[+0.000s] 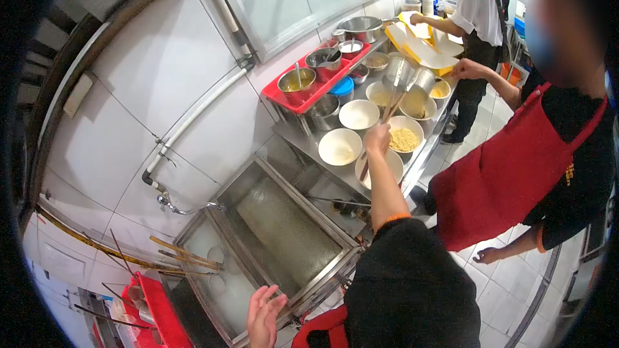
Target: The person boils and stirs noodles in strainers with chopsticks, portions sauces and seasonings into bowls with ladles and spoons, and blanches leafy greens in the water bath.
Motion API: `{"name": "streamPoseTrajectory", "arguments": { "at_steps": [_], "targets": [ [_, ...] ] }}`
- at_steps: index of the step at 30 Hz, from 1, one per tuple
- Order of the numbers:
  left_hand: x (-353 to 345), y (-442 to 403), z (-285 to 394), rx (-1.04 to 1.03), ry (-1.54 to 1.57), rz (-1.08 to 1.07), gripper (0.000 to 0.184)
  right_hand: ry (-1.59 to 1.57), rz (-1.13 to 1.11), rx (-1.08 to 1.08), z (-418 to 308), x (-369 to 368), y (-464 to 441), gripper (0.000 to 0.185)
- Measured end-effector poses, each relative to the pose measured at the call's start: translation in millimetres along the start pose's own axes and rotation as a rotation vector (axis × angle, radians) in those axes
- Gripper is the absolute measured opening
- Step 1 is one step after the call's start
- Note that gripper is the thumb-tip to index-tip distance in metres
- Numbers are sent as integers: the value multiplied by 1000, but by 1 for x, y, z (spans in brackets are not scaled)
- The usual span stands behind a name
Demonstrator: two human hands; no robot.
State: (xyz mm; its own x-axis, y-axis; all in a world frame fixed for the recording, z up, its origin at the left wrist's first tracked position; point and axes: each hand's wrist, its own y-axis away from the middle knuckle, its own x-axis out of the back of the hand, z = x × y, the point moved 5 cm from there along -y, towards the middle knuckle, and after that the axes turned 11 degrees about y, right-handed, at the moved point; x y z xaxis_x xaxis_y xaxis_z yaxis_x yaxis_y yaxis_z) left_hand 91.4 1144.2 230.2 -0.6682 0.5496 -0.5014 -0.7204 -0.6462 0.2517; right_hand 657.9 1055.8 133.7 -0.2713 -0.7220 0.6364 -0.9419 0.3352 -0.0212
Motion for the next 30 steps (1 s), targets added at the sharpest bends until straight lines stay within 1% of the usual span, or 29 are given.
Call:
{"name": "streamPoseTrajectory", "arguments": {
  "at_steps": [3, 5, 7, 8, 9, 11, 12, 13, 15, 16, 17, 18, 19, 20, 21, 22, 23, 24, 25, 26, 27, 28, 29, 30],
  "targets": [
    [6, 5, 4, -45, 4, 50, 44, 30, -22, 38, -11, 3, -13, 32],
    [6, 16, 12, -15, -14, 42, 46, 4, -36, 14, -13, 6, -4, 31],
    [1, 22, 17, 15, -13, 24, 47, 26, 45, 60, -9, 12, 10, 26],
    [5, 25, 19, 26, -38, 77, 47, 41, 57, 70, -6, 6, 7, 25],
    [9, 30, 19, 39, -64, 137, 47, 41, 44, 79, -12, 8, 1, 25],
    [13, 42, 25, 14, -96, 143, 46, 46, -48, 57, -19, 12, -12, 31],
    [11, 41, 29, -15, -125, 114, 46, -1, 24, 144, -17, 9, -9, 29],
    [11, 41, 30, -21, -115, 104, 46, -3, 37, 153, -12, 9, -6, 29],
    [19, 48, 30, 1, -158, 146, 47, 17, 90, 99, -5, 3, 8, 28],
    [22, 50, 30, -4, -149, 158, 47, -78, 95, 153, -12, 4, -1, 28],
    [21, 58, 33, -14, -162, 140, 47, -61, 76, 154, -2, 8, 5, 28],
    [24, 64, 39, -36, -182, 112, 47, -68, -13, 191, -3, 14, 13, 28],
    [37, 62, 37, -54, -175, 103, 47, -91, -78, 247, -21, 22, 12, 29],
    [53, 63, 28, -87, -129, 75, 44, -45, 168, 236, -23, 28, 33, 25],
    [73, 69, 20, -119, -91, 66, 41, -55, 152, 262, -29, 17, 30, 25],
    [81, 73, 20, -141, -77, 93, 41, -43, 205, 319, -30, 4, 10, 25],
    [85, 83, 22, -137, -128, 67, 41, -15, 251, 365, -8, -11, -13, 25],
    [89, 94, 25, -132, -177, 41, 40, 124, 213, 466, 9, -23, -38, 24],
    [98, 99, 31, -165, -155, 78, 40, 236, 184, 592, 1, -39, -72, 23],
    [104, 109, 33, -149, -176, 27, 39, 365, 284, 710, 18, -52, -76, 24],
    [112, 126, 30, -135, -189, 8, 39, 406, 262, 835, 31, -39, -46, 26],
    [121, 136, 27, -133, -131, 11, 38, 334, 244, 964, 41, -14, 6, 30],
    [131, 145, 27, -129, -121, 22, 38, 197, 226, 1071, 46, 18, 72, 35],
    [139, 157, 24, -122, -99, 43, 38, 18, 182, 1125, 47, 53, 134, 41]
  ]
}}
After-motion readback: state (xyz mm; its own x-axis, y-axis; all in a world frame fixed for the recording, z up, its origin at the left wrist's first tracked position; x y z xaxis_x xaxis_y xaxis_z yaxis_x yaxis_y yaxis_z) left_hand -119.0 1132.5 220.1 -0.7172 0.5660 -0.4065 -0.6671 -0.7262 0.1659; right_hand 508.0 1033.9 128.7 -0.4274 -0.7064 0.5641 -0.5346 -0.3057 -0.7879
